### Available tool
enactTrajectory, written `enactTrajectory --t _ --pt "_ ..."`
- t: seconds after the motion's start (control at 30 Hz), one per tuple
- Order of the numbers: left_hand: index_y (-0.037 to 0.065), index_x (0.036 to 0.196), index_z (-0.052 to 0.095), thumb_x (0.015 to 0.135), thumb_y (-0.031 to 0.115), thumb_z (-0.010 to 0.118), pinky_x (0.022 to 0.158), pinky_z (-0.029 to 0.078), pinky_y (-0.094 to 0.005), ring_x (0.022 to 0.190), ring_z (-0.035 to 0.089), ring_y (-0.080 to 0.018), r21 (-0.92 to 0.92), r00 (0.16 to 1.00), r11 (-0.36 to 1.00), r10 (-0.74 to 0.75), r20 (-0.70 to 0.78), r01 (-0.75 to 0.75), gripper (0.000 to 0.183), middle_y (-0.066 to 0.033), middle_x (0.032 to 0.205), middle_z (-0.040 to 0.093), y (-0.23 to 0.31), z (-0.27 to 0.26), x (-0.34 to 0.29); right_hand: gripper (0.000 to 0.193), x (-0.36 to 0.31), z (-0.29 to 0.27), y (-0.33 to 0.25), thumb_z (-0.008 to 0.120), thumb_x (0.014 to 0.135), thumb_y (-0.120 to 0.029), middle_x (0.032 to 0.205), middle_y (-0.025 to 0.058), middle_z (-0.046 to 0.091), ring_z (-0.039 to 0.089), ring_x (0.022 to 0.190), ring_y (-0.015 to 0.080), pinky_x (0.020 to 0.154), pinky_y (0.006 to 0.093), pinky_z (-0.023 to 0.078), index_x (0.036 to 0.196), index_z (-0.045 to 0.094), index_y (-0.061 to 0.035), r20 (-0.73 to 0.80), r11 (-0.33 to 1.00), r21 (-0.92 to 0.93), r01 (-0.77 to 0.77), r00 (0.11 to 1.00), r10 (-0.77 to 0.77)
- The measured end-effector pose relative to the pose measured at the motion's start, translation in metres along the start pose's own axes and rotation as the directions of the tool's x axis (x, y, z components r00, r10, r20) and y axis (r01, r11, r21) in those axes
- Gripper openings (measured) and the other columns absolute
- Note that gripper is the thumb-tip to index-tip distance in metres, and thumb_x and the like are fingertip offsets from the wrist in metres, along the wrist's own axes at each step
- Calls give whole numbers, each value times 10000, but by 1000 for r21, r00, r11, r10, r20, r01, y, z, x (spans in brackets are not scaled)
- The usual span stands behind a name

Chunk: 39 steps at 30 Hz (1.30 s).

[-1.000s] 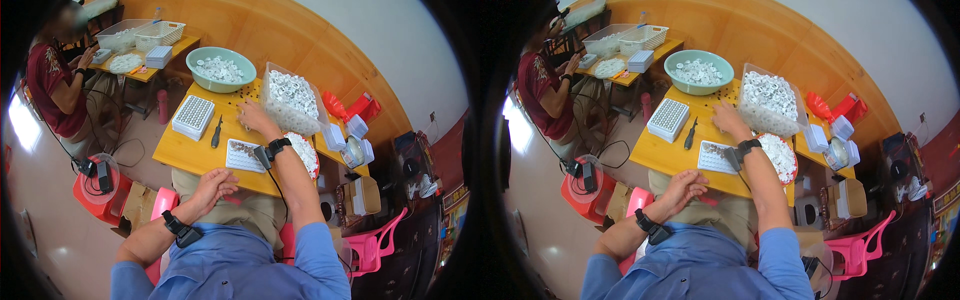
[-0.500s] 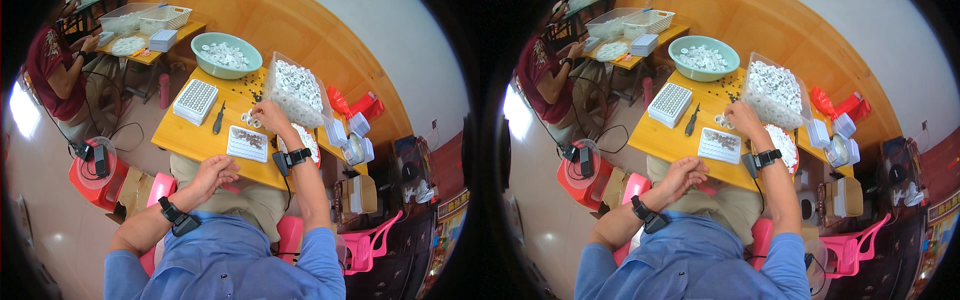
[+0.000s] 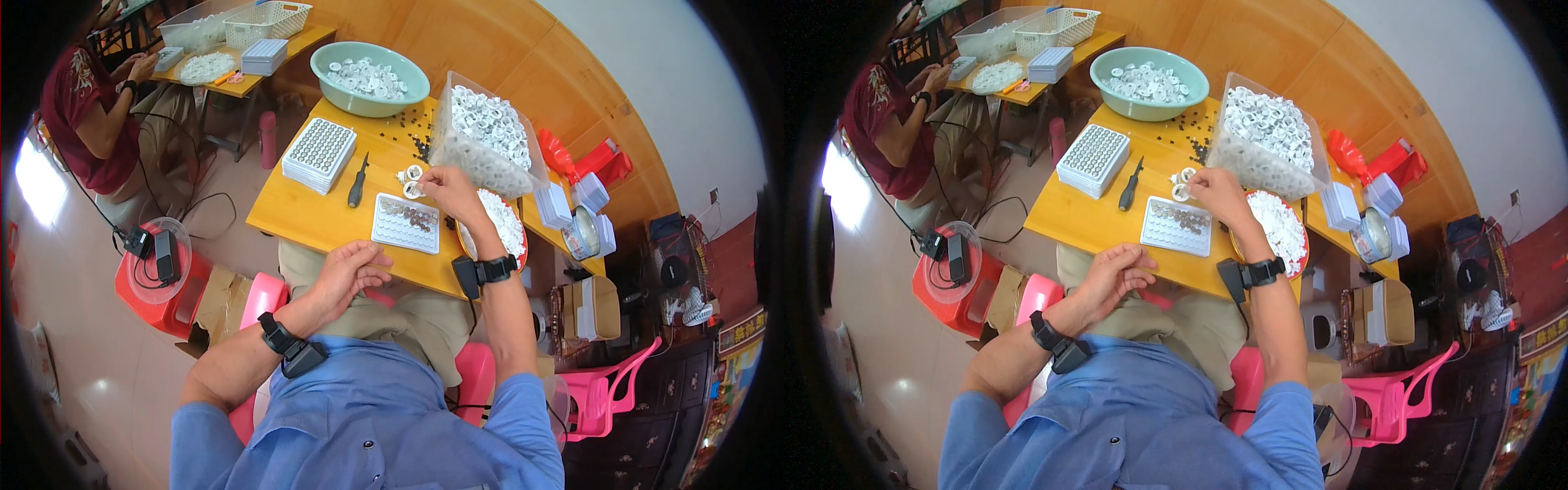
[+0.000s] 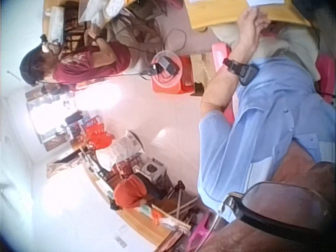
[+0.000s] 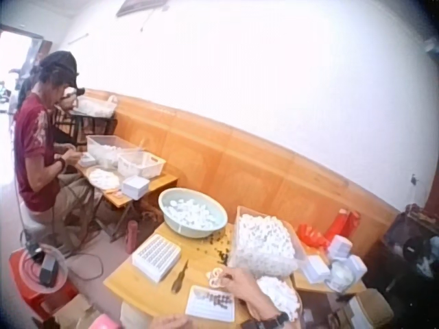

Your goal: Assemble small mechanical or electronic components by inserting small black pins into white plastic circular housings.

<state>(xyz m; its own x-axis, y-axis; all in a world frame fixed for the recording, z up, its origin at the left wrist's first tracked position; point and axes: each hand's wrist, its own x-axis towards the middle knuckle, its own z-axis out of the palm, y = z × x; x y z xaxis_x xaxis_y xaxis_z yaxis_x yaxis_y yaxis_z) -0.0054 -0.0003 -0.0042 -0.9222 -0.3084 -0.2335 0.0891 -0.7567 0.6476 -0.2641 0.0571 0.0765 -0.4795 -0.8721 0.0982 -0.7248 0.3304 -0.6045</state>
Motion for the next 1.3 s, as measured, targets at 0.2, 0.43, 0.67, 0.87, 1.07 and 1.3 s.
enactTrajectory --t 0.2,0.43,0.67,0.87,1.07,1.3 --pt "5 1323 520 1036 216 495 843 572 -310 958 688 -226 -90 997 993 81 -2 -81 357 -157 1125 666 4 6 -3 138 -65 13 -34 691 859 -126 717 -15 640 545 662 49 596 227 432 857 707 11 259 934 340 -105 966 14" --pt "-31 1338 524 1026 146 513 929 562 -320 1062 669 -236 -66 993 998 6 118 2 359 -149 1204 647 -4 7 -1 194 -97 25 -42 701 843 -147 763 73 700 610 711 88 663 265 491 878 699 44 262 961 252 -112 964 43" --pt "-39 1321 537 1022 138 520 917 570 -308 1048 674 -233 -111 998 994 10 66 -2 348 -148 1200 649 -3 4 0 131 -86 20 -17 674 841 -118 803 110 687 638 704 191 660 323 501 904 729 -17 -155 988 154 18 988 6" --pt "-30 1308 550 1023 143 517 903 575 -300 1033 679 -220 -107 1000 994 27 14 -25 335 -143 1175 663 0 4 -1 133 -83 28 2 639 849 -78 830 131 636 636 783 306 676 390 504 925 748 -63 -291 986 -122 109 946 -141" --pt "-26 1298 560 1021 142 521 897 577 -298 1026 683 -218 -106 999 994 21 36 -17 326 -143 1169 666 -1 2 2 117 -83 40 -4 647 850 -93 839 126 631 641 805 321 707 422 515 904 749 -74 -244 957 -238 166 943 -224" --pt "-30 1300 554 1023 142 517 905 574 -297 1033 680 -218 -116 999 993 19 30 -15 328 -148 1173 664 1 5 -2 119 -88 37 -13 655 846 -107 865 133 642 643 822 329 723 422 510 903 743 -54 -225 978 -152 141 959 -173"
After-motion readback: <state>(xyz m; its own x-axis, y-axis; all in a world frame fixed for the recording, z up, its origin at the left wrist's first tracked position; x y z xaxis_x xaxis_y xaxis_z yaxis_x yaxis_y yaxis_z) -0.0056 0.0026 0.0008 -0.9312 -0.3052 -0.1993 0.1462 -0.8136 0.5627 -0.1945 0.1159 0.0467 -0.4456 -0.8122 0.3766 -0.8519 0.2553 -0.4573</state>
